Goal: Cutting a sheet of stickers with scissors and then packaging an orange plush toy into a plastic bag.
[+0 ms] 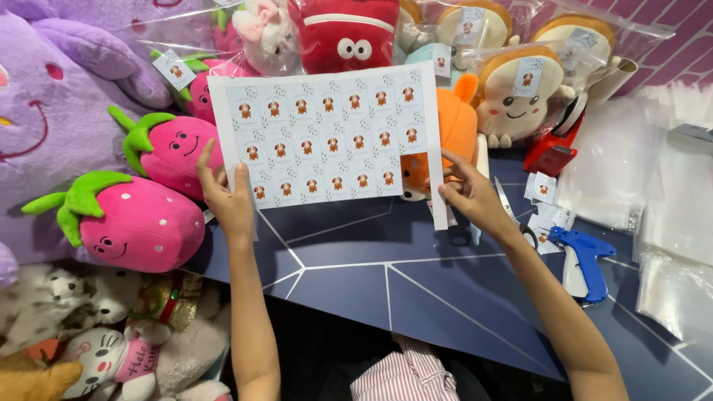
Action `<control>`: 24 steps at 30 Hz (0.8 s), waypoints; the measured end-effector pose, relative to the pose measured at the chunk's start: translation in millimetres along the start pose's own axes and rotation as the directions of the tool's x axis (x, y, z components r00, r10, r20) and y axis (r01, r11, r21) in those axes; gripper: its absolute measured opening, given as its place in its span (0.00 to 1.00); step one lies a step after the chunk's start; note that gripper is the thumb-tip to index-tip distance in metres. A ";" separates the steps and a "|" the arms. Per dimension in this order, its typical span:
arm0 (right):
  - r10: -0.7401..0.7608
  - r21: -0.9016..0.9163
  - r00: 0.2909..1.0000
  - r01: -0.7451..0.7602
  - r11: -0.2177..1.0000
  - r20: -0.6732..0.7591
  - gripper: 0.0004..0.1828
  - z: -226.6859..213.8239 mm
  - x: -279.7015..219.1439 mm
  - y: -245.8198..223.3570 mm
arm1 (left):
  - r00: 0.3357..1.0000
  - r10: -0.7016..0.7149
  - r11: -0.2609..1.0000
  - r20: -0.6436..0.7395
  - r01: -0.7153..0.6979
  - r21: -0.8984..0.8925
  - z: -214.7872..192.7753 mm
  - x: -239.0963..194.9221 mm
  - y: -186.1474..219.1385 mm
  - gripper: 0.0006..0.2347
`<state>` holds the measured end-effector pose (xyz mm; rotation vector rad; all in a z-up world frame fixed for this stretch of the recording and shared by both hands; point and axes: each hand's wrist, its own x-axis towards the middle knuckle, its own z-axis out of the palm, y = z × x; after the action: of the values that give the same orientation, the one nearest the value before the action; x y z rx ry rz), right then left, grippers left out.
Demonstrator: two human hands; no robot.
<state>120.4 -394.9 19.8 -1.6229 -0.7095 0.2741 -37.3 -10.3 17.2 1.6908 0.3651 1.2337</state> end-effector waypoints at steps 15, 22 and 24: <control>0.220 -0.176 0.965 -0.194 0.965 0.145 0.11 58.8 -32.4 4.4 | 0.966 -0.242 0.750 0.087 0.130 0.649 -81.6 -64.1 37.5 0.13; 0.150 -0.703 0.971 0.025 0.711 0.186 0.13 90.5 -44.2 17.8 | 0.923 -0.332 0.534 0.192 0.016 0.846 -93.6 -85.2 16.2 0.17; 0.103 -0.812 0.979 0.084 0.578 0.175 0.16 92.0 -44.1 17.9 | 0.931 -0.287 0.485 0.225 -0.061 0.872 -93.7 -86.1 10.2 0.19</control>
<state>40.1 -346.8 -24.5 -2.5245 -1.0861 0.1086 -157.8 -26.5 -21.4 2.6555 1.0049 0.5832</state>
